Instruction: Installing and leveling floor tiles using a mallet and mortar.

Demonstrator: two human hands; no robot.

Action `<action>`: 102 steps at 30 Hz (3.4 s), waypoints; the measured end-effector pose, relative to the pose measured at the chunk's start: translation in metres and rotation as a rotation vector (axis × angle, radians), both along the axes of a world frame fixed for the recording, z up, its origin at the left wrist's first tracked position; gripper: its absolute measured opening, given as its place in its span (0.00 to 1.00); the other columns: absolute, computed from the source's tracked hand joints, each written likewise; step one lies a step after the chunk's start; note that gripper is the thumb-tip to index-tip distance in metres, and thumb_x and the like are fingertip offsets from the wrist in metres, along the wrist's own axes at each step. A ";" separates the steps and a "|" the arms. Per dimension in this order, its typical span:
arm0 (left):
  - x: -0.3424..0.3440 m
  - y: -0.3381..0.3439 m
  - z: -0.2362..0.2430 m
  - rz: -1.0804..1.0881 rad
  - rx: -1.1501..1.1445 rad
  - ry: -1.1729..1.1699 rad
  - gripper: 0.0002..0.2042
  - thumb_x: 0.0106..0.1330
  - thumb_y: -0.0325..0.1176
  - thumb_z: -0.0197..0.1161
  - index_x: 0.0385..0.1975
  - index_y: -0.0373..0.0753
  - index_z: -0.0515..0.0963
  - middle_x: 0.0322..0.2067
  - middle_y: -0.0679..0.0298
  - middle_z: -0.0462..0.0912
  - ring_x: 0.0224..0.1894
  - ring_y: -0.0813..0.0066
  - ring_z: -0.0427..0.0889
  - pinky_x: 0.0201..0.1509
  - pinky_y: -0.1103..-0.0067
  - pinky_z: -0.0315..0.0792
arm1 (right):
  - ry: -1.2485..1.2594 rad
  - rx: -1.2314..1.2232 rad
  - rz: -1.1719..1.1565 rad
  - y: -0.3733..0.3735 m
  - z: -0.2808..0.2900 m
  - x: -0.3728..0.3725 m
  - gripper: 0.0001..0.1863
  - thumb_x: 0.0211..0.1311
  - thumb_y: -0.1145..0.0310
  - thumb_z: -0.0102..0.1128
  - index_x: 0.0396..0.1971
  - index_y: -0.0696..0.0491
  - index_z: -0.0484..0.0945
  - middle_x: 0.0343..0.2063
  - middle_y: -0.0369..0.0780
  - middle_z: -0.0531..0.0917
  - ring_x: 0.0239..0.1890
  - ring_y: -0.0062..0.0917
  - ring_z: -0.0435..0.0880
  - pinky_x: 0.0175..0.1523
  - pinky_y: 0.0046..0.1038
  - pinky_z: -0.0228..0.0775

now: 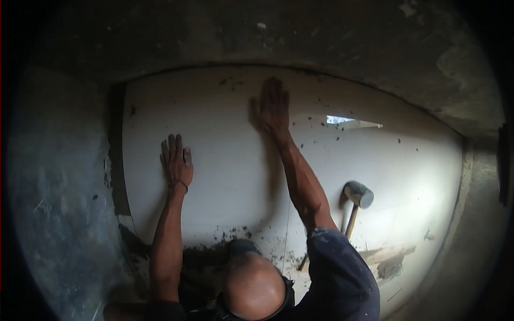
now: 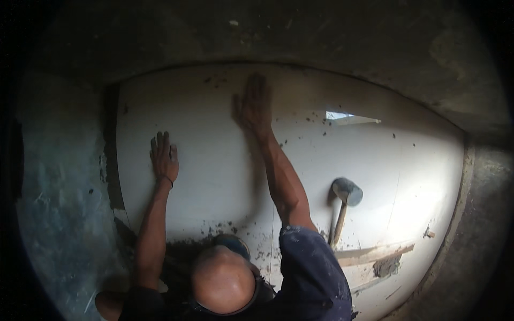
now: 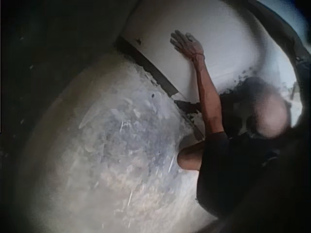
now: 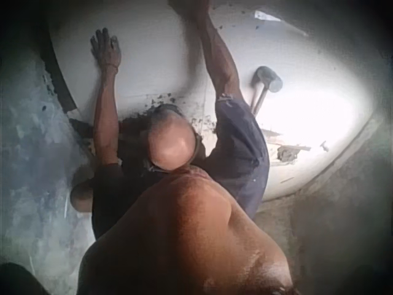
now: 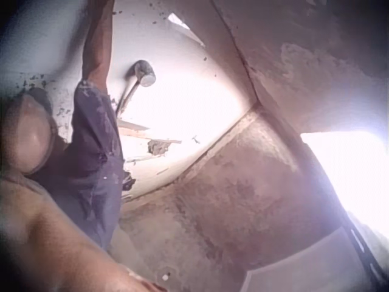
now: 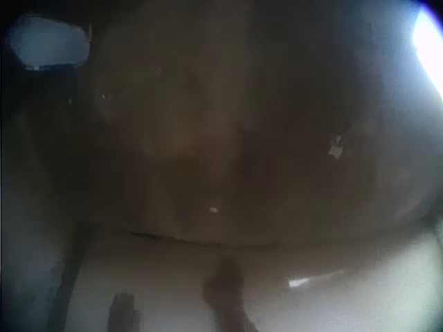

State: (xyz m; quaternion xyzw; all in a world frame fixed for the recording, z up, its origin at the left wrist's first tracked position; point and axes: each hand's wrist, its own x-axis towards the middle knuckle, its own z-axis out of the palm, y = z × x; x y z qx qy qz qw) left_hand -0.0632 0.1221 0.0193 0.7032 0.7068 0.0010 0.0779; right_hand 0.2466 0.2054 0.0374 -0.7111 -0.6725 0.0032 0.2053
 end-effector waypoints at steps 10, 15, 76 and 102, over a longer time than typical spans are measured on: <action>0.155 0.081 0.004 -0.493 0.054 0.002 0.26 0.74 0.42 0.46 0.71 0.46 0.60 0.72 0.67 0.59 0.74 0.55 0.54 0.72 0.46 0.51 | 0.346 0.048 0.204 0.039 0.002 0.034 0.34 0.71 0.55 0.49 0.69 0.61 0.58 0.66 0.56 0.66 0.69 0.52 0.63 0.70 0.53 0.54; 0.161 0.098 0.016 -0.530 -0.046 0.000 0.25 0.73 0.41 0.46 0.70 0.46 0.62 0.72 0.63 0.61 0.74 0.57 0.55 0.71 0.46 0.53 | -0.057 0.243 0.101 -0.002 0.020 0.024 0.35 0.59 0.63 0.56 0.65 0.62 0.62 0.62 0.55 0.70 0.63 0.49 0.69 0.64 0.48 0.61; 0.166 0.163 -0.017 -0.769 0.117 -0.374 0.21 0.71 0.30 0.50 0.64 0.36 0.67 0.66 0.52 0.68 0.70 0.56 0.62 0.75 0.64 0.54 | 0.537 0.364 -0.481 -0.178 0.031 0.050 0.07 0.60 0.76 0.65 0.38 0.58 0.78 0.34 0.44 0.82 0.33 0.29 0.80 0.34 0.29 0.73; 0.084 0.232 -0.025 -0.908 0.157 -0.296 0.21 0.72 0.36 0.50 0.64 0.42 0.70 0.66 0.56 0.69 0.70 0.59 0.63 0.76 0.63 0.54 | 0.435 -0.306 0.006 -0.060 0.074 -0.059 0.21 0.72 0.71 0.54 0.62 0.51 0.64 0.34 0.55 0.83 0.34 0.51 0.85 0.32 0.43 0.74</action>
